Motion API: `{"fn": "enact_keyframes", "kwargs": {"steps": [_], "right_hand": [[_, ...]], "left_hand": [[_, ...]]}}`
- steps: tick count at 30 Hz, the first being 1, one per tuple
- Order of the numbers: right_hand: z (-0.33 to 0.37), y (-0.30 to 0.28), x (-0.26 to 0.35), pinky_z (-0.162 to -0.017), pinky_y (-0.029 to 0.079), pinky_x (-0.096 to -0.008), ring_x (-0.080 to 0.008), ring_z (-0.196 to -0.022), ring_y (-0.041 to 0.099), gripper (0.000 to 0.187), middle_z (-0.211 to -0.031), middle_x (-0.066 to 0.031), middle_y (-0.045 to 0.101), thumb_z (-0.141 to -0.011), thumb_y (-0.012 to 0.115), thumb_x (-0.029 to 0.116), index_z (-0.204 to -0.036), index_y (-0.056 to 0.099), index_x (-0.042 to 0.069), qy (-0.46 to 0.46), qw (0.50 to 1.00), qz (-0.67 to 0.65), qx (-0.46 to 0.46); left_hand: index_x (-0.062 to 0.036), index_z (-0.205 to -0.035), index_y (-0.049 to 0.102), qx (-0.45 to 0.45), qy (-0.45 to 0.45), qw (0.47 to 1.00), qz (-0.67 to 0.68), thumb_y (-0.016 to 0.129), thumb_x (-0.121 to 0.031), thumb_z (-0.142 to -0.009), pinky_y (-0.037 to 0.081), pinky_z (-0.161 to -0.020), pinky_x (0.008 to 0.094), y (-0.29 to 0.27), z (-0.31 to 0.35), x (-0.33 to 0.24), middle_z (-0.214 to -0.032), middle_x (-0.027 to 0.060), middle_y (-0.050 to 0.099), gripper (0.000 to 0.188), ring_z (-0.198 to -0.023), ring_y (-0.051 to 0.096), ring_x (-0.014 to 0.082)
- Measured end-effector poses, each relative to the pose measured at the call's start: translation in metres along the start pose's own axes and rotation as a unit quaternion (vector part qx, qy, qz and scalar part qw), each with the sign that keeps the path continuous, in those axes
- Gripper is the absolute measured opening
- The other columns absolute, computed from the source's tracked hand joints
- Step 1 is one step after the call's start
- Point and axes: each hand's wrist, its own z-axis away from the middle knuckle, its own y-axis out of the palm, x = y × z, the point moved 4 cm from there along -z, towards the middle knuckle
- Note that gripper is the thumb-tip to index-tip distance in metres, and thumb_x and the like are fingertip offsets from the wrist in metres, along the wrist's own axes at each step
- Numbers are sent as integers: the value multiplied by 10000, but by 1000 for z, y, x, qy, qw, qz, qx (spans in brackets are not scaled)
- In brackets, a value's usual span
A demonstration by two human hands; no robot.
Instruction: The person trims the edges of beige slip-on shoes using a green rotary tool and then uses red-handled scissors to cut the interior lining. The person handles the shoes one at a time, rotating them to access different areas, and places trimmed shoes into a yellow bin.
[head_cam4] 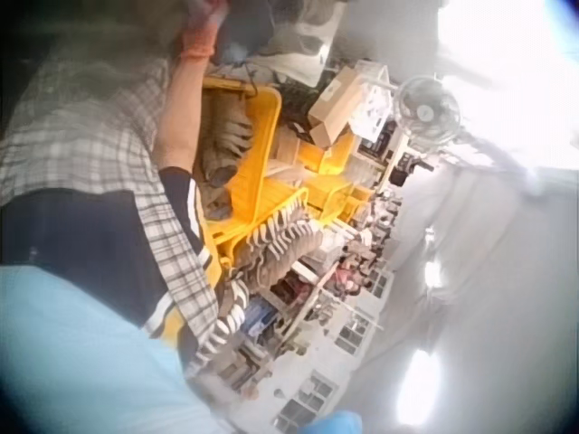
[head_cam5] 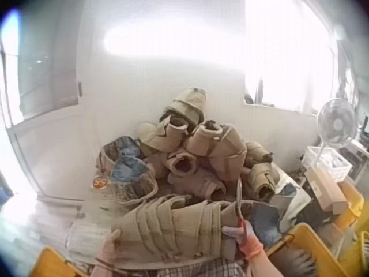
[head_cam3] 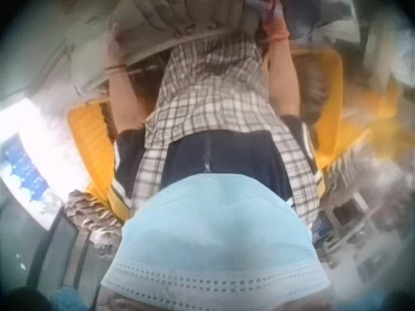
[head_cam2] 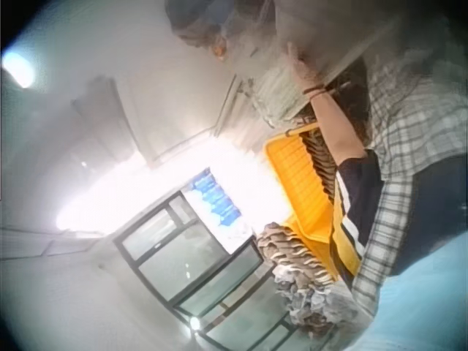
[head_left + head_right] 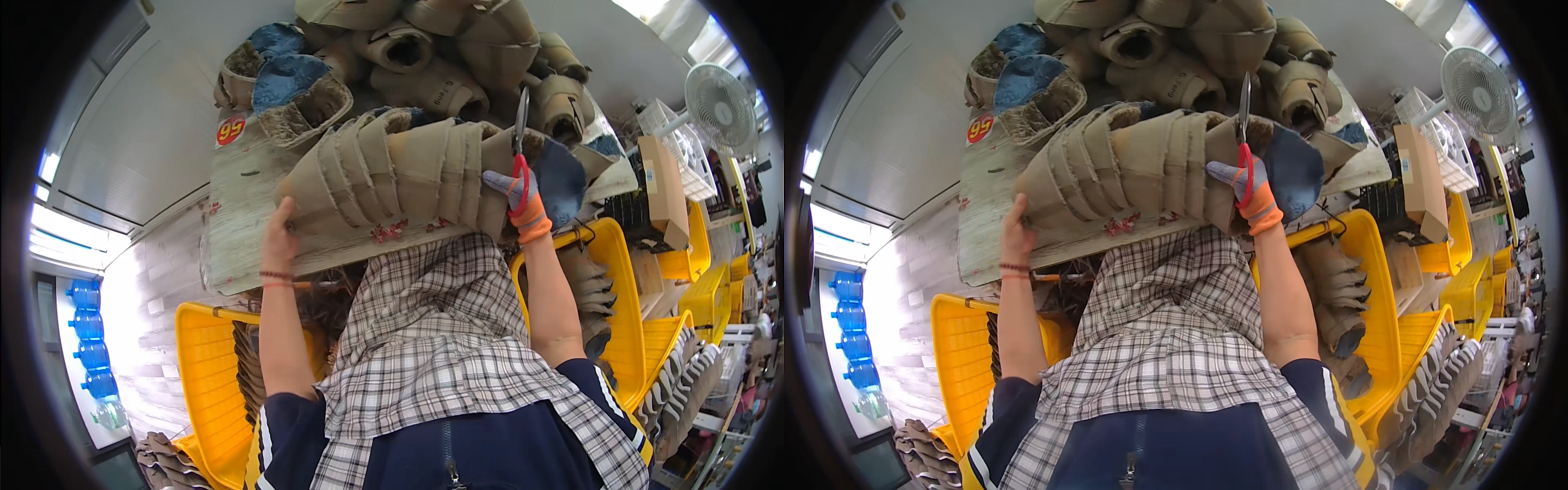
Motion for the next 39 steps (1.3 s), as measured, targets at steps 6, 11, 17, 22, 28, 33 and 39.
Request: {"fn": "enact_keyframes", "kwargs": {"steps": [6, 11, 17, 22, 28, 33, 39], "right_hand": [[-16, 12, 5, -867, 515, -350, -259, -1001, 618, 545, -1122, -147, 607, -761, 653, 50, -1261, 458, -43, 38, 964, -207, 160], [-44, 61, -26, -875, 491, -304, -266, -990, 611, 427, -1116, -137, 616, -860, 573, 127, -1242, 480, -39, 7, 920, -323, 223], [-14, 97, -41, -700, 474, -299, -157, -812, 573, 293, -954, -2, 603, -883, 612, 164, -1124, 551, 9, -216, 959, 180, 26], [3, 31, -83, -550, 338, -284, -120, -619, 390, 227, -680, -25, 432, -953, 471, 202, -778, 490, 58, -231, 967, 93, -55], [17, -14, -99, -494, 314, -213, -73, -556, 405, 309, -655, 5, 476, -944, 492, 346, -955, 529, 39, -192, 974, 116, -18], [49, 24, -56, -431, 322, -209, -66, -499, 437, 429, -690, -25, 549, -923, 505, 427, -1057, 542, 22, -95, 995, -21, -25], [72, 8, -30, -436, 322, -170, -25, -507, 413, 321, -731, -24, 560, -921, 516, 278, -1101, 547, 14, -42, 997, -31, -58]], "left_hand": [[-8, -1262, 483, 37, -74, 997, 4, 622, -272, -801, 454, -933, 415, -12, -13, -18, -1214, 124, 565, 549, -1078, 563, 267], [-10, -1257, 488, 53, -28, 994, 86, 643, -276, -740, 445, -949, 414, -22, 56, -65, -1204, 129, 573, 602, -1080, 561, 273], [-28, -1155, 567, -80, 10, 983, -168, 640, -337, -839, 507, -830, 384, -77, 90, -99, -1091, 126, 635, 448, -940, 626, 240], [-55, -860, 583, -243, 6, 883, -403, 559, -395, -881, 480, -553, 257, -174, 54, -177, -778, 100, 664, 342, -600, 605, 149], [-39, -1216, 490, -250, -221, 916, -224, 646, -577, -766, 485, -737, 409, -55, -66, -156, -1034, 164, 613, 718, -823, 613, 234], [-15, -964, 517, -251, -104, 933, -236, 528, -181, -787, 495, -760, 571, -4, -118, -136, -870, 168, 610, 243, -847, 623, 359], [52, -906, 491, -219, -3, 874, -433, 481, -127, -806, 548, -484, 542, 9, -111, -208, -835, 172, 581, 205, -743, 650, 379]]}}
